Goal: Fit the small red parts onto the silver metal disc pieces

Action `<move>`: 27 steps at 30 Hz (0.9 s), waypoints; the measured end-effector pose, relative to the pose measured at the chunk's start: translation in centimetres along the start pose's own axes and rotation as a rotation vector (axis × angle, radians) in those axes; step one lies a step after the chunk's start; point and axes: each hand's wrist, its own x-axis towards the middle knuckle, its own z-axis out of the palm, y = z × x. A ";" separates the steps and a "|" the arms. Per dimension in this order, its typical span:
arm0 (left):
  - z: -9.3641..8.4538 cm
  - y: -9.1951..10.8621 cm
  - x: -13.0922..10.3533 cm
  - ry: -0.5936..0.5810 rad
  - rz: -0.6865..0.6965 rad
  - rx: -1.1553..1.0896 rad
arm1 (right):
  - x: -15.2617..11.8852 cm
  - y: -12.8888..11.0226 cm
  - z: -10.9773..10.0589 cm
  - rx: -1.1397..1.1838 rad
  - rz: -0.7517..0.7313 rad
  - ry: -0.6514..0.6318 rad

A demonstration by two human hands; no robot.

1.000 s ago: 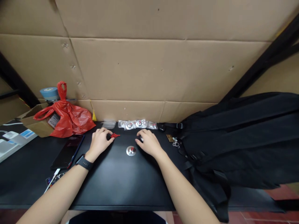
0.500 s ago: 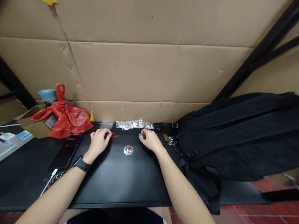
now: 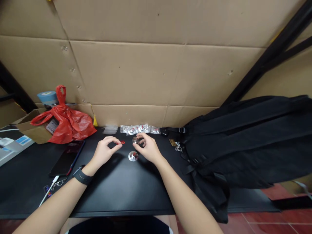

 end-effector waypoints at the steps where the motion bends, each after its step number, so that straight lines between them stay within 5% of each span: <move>1: 0.1 0.0 -0.1 -0.013 -0.009 -0.055 | -0.2 -0.5 0.2 0.015 -0.032 -0.001; 5: 0.2 0.4 -0.4 -0.037 -0.030 -0.167 | -0.8 -2.1 0.9 0.080 -0.161 0.006; 14: 0.1 1.4 -0.8 -0.009 0.017 -0.048 | -1.6 -3.5 2.2 0.212 -0.266 0.041; 27: 0.0 2.2 -0.9 -0.024 0.033 0.029 | -1.8 -3.7 2.4 0.173 -0.261 0.049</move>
